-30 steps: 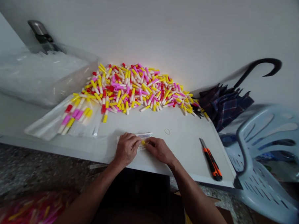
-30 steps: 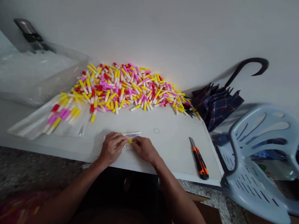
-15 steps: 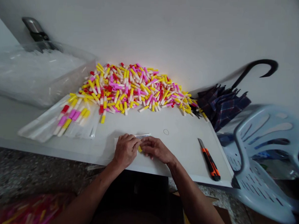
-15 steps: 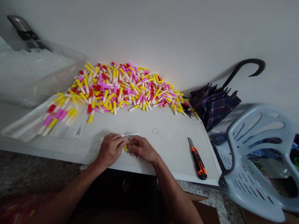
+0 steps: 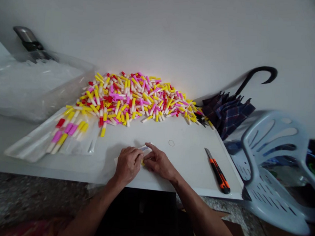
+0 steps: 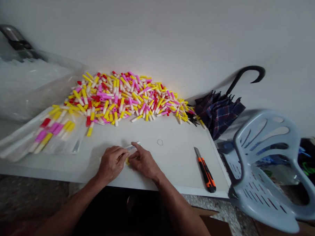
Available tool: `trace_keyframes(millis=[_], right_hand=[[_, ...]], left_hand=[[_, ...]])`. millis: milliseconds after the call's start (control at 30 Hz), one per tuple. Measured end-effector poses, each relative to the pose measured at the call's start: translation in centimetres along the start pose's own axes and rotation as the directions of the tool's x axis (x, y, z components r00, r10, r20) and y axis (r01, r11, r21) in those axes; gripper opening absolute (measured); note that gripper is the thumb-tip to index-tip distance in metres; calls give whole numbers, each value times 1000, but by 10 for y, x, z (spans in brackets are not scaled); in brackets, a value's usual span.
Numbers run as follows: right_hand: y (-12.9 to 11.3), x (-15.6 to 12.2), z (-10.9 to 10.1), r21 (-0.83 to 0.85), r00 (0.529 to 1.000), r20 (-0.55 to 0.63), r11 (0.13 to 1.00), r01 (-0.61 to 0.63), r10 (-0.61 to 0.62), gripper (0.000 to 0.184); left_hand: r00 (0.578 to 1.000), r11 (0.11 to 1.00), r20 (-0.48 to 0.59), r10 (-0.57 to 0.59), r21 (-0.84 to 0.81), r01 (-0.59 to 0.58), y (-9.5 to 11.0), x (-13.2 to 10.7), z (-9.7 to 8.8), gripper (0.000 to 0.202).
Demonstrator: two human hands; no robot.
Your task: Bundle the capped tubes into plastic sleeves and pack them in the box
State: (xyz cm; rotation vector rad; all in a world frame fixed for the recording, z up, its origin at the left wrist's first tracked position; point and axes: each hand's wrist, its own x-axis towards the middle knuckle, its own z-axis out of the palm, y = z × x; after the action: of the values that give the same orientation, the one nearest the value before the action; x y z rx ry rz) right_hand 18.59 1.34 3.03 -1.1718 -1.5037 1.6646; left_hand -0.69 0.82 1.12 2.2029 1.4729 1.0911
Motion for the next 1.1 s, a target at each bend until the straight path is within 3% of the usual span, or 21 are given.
trace_keyframes(millis=[67, 233, 333, 400, 433, 500, 533, 600, 700, 833, 900, 1000, 1033, 1100], right_hand=[[4, 2, 3, -27, 997, -78, 1000, 7, -9, 78], [7, 4, 7, 8, 999, -25, 1000, -28, 29, 80], [0, 4, 2, 10, 997, 74, 999, -40, 39, 77], [-7, 9, -10, -12, 979, 185, 996, -85, 86, 75], [-11, 15, -20, -44, 979, 177, 995, -90, 96, 71], [-20, 37, -44, -145, 999, -25, 989, -42, 39, 64], [-25, 52, -57, -211, 973, -226, 978, 5, -53, 62], [-34, 90, -84, -324, 844, -503, 946, 19, -189, 65], [-42, 147, -114, -508, 732, -607, 860, -58, -309, 65], [-44, 193, -125, -593, 684, -587, 806, 2, -434, 41], [-44, 195, -128, -575, 660, -599, 817, 40, -454, 34], [-50, 168, -143, -522, 632, -633, 849, 78, -447, 38], [-54, 153, -152, -480, 655, -623, 870, 112, -428, 38], [-64, 120, -170, -377, 760, -536, 909, 176, -369, 37]], left_hand=[[1000, 1000, -11, -3, 3, 3, 0, 2, 0, 18], [1000, 1000, -19, -4, 15, 4, -3, 3, 1, 16], [1000, 999, -7, -6, 33, 7, -3, 2, 3, 16], [1000, 1000, 4, -3, 22, 3, -4, 2, 3, 17], [1000, 1000, 7, -1, 13, 0, -4, 2, 3, 18], [1000, 1000, 1, 1, -2, -1, -5, 1, 4, 20], [1000, 1000, -5, 0, -6, 0, -6, 0, 4, 20], [1000, 1000, -22, -4, -6, 4, -7, -1, 5, 20], [1000, 1000, -31, -5, 3, 5, -7, -2, 6, 20], [1000, 1000, -25, -3, 4, 3, -7, -3, 6, 21], [1000, 1000, -24, -2, 7, 2, -7, -3, 6, 20], [1000, 1000, -23, -4, 4, 4, -8, -4, 6, 19], [1000, 1000, -23, -3, 1, 3, -9, -4, 7, 19], [1000, 1000, -25, 7, -3, -7, -10, -4, 6, 20]])
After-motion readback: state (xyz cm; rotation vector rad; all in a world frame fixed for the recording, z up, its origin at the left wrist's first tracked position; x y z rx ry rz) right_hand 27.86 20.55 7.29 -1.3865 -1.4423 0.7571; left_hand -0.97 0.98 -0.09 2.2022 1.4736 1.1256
